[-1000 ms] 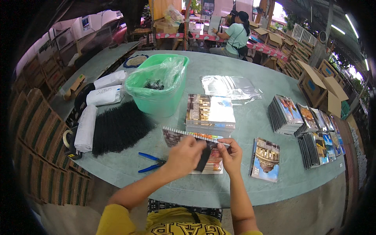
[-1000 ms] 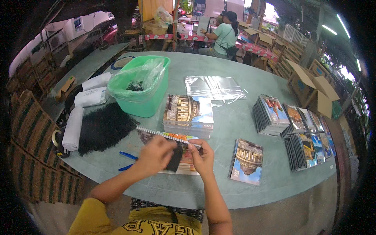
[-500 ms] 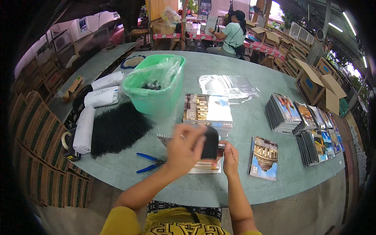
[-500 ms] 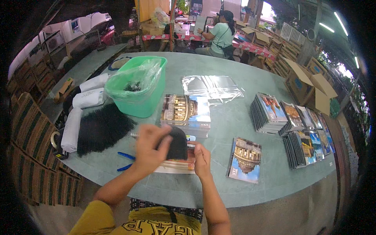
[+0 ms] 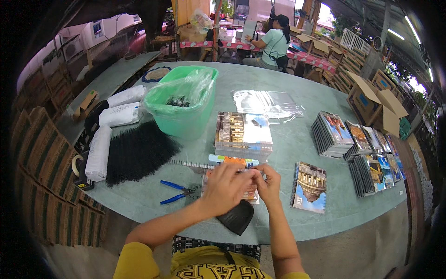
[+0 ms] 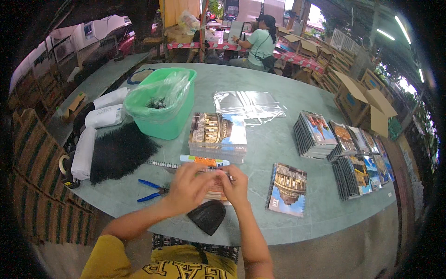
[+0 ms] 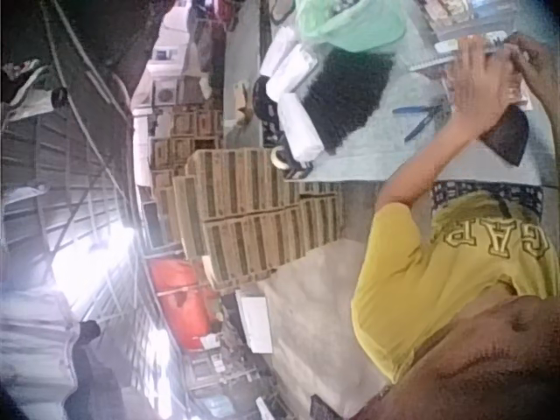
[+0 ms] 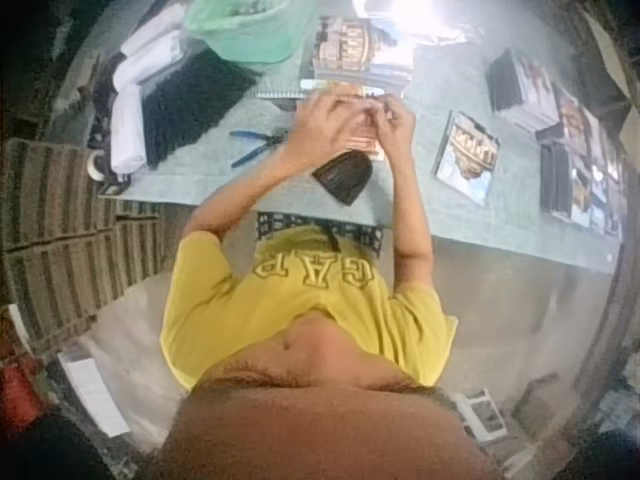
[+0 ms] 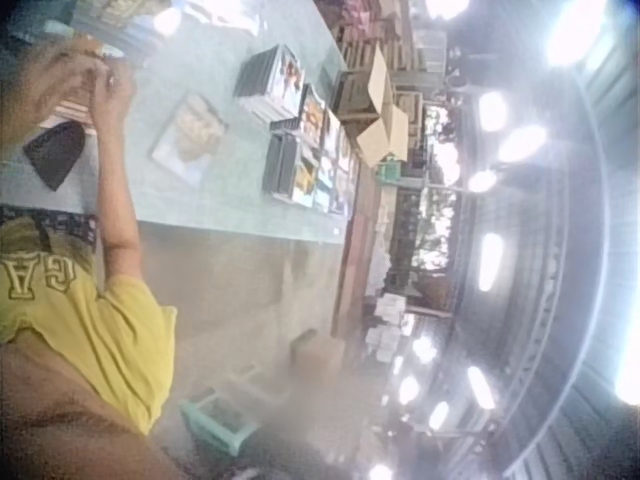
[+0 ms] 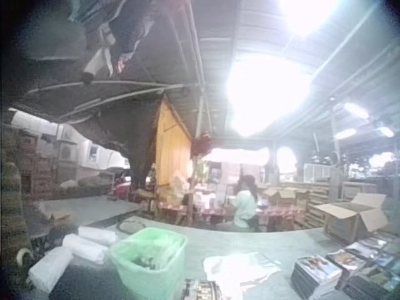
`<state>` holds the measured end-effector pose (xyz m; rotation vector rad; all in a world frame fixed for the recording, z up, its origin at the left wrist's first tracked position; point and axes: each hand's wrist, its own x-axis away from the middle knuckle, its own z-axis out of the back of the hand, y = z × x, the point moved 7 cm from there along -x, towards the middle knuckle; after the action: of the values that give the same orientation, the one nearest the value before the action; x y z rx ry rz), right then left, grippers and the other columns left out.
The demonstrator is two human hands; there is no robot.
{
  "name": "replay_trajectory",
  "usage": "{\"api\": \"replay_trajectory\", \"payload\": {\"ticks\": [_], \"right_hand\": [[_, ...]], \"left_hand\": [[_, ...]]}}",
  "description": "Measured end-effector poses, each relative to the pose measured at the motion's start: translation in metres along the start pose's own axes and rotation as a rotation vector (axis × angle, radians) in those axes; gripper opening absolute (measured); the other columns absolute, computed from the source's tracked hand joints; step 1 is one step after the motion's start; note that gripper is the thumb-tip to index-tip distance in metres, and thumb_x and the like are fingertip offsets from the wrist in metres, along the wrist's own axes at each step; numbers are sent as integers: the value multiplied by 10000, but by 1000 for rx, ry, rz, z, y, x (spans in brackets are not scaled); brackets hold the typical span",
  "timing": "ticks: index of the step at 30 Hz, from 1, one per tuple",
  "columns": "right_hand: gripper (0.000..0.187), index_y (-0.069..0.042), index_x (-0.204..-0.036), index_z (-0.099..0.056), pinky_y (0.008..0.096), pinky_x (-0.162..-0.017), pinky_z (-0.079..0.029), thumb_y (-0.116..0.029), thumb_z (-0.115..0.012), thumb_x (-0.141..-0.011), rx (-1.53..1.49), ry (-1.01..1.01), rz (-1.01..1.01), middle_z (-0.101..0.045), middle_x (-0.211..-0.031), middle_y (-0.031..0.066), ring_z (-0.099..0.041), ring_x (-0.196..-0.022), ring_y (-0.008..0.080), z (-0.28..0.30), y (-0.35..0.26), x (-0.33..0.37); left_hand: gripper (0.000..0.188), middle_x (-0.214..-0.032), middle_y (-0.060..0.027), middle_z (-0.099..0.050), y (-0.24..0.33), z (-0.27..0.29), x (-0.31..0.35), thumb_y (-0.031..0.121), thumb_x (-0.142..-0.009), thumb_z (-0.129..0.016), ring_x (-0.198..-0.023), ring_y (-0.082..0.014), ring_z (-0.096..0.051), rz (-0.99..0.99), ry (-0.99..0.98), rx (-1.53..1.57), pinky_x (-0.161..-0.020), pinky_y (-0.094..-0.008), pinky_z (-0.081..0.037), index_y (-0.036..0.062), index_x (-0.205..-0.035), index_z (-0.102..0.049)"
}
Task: The person inserts a plastic spiral coil through the holes of a notebook cover and pages, trims the excess coil using a pair of pliers, and repeats the process for multiple notebooks.
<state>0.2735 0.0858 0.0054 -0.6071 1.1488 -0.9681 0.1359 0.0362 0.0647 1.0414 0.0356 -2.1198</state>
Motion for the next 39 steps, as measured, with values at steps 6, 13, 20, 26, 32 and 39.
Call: {"api": "replay_trajectory", "payload": {"ticks": [6,13,20,26,32,39], "right_hand": [[254,13,-1069,-615,250,-735,-477,-54,-639,-825,-418,21,-172,-663,-942,84,-605,-835,134,-8,7,-5],[265,17,-1109,-570,244,-702,-523,-47,-606,-854,-564,-28,-205,-624,-1044,104,-608,-863,136,-13,3,-4],[241,22,-1102,-566,249,-711,-528,-5,-565,-863,-581,-38,-344,-622,-1038,123,-617,-925,166,-14,13,2],[188,19,-1043,-608,257,-725,-511,-11,-559,-864,-419,69,-205,-649,-987,86,-631,-806,138,-4,13,3],[100,28,-921,-624,218,-621,-456,-27,-557,-873,-60,32,-194,-653,-783,40,-561,-707,63,0,30,8],[152,35,-916,-603,312,-533,-457,-84,-527,-860,34,77,-67,-644,-710,153,-607,-593,160,2,33,15]], "left_hand": [[269,-974,-97,-557,-34,-1,-22,182,-742,-645,-940,-267,-506,25,-286,-232,-782,-395,-355,62,-975,-587],[296,-935,-97,-515,-36,-8,-26,196,-720,-684,-950,-267,-490,70,-320,-221,-740,-397,-348,66,-956,-563],[268,-919,-94,-518,-31,1,-33,228,-721,-692,-929,-272,-503,62,-130,-92,-742,-393,-359,66,-906,-586],[294,-915,-108,-539,-31,-10,-35,269,-723,-685,-913,-291,-524,45,-259,-76,-735,-414,-386,85,-934,-596],[240,-861,-127,-587,-16,-43,-41,226,-770,-624,-883,-308,-537,-11,-396,74,-738,-400,-419,46,-927,-598],[218,-877,-128,-564,-11,-54,-41,162,-748,-633,-877,-324,-525,-23,-295,231,-725,-415,-434,25,-906,-569]]}}
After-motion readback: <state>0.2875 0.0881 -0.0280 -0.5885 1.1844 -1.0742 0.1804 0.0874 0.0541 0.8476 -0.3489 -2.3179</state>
